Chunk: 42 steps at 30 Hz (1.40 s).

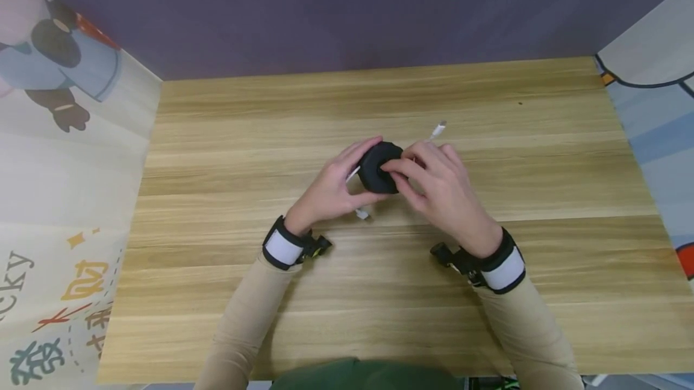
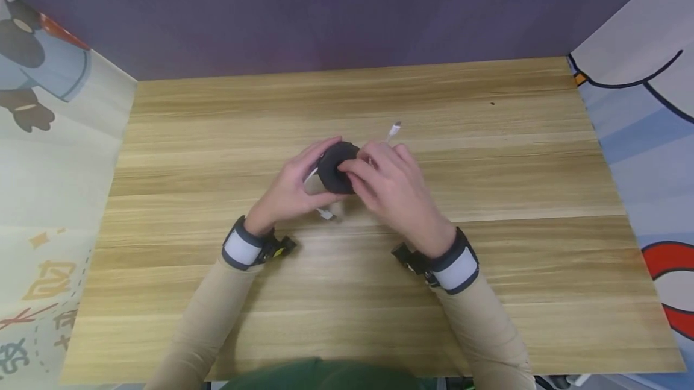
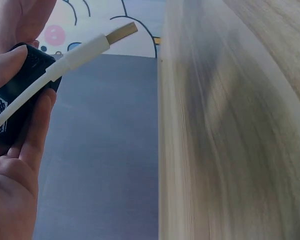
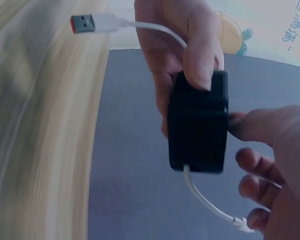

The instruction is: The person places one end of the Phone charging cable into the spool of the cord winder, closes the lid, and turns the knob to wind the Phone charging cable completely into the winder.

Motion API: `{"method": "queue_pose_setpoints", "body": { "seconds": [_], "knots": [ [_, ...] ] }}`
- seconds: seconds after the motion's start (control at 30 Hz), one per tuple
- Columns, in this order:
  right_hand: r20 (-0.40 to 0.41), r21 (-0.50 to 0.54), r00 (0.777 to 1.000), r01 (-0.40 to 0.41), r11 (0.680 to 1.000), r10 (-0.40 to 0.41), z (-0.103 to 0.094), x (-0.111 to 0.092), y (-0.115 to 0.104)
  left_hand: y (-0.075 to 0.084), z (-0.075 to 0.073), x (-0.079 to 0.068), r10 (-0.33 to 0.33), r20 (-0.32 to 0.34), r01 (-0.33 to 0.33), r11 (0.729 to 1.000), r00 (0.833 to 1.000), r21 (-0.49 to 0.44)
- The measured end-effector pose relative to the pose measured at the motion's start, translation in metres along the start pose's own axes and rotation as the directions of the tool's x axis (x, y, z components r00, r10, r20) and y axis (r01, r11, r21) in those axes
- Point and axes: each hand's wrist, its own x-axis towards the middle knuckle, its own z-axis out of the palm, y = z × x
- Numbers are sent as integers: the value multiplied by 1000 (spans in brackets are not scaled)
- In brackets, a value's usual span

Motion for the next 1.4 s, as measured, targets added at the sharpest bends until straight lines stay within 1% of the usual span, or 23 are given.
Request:
{"method": "queue_pose_setpoints", "body": {
  "seconds": [0.1,0.2,0.33,0.4,0.47,0.53,0.63,0.83,1.03,1.17,1.4],
  "knots": [
    [20,-5,998,60,998,-60,-3,-1,4,4,-1,0,-25,21,24,999,999,46],
    [51,-16,994,100,995,-100,-6,-1,7,6,-3,0,-29,57,24,996,998,83],
    [126,-46,985,127,991,-120,-10,-3,10,8,-5,0,-30,117,18,995,993,98],
    [157,-60,979,142,988,-131,-12,-4,11,9,-5,0,-47,144,32,994,989,100],
    [168,-72,976,152,986,-139,-13,-5,11,10,-6,0,-65,162,49,993,985,103],
    [165,-80,975,161,984,-146,-13,-5,11,10,-6,-1,-80,173,62,993,982,105],
    [153,-90,976,167,982,-152,-12,-5,12,11,-6,-1,-80,174,63,993,982,102],
    [110,-103,981,170,980,-159,-11,-4,11,12,-4,-1,-55,159,39,994,986,100],
    [35,-118,984,176,977,-173,-8,-2,11,13,-4,1,-29,142,15,995,989,97],
    [4,-132,984,179,975,-180,-7,-1,10,10,-3,1,-11,119,-1,995,993,103],
    [-24,-158,986,160,974,-165,-6,0,8,-19,5,-3,16,77,-26,990,997,136]
  ]
}}
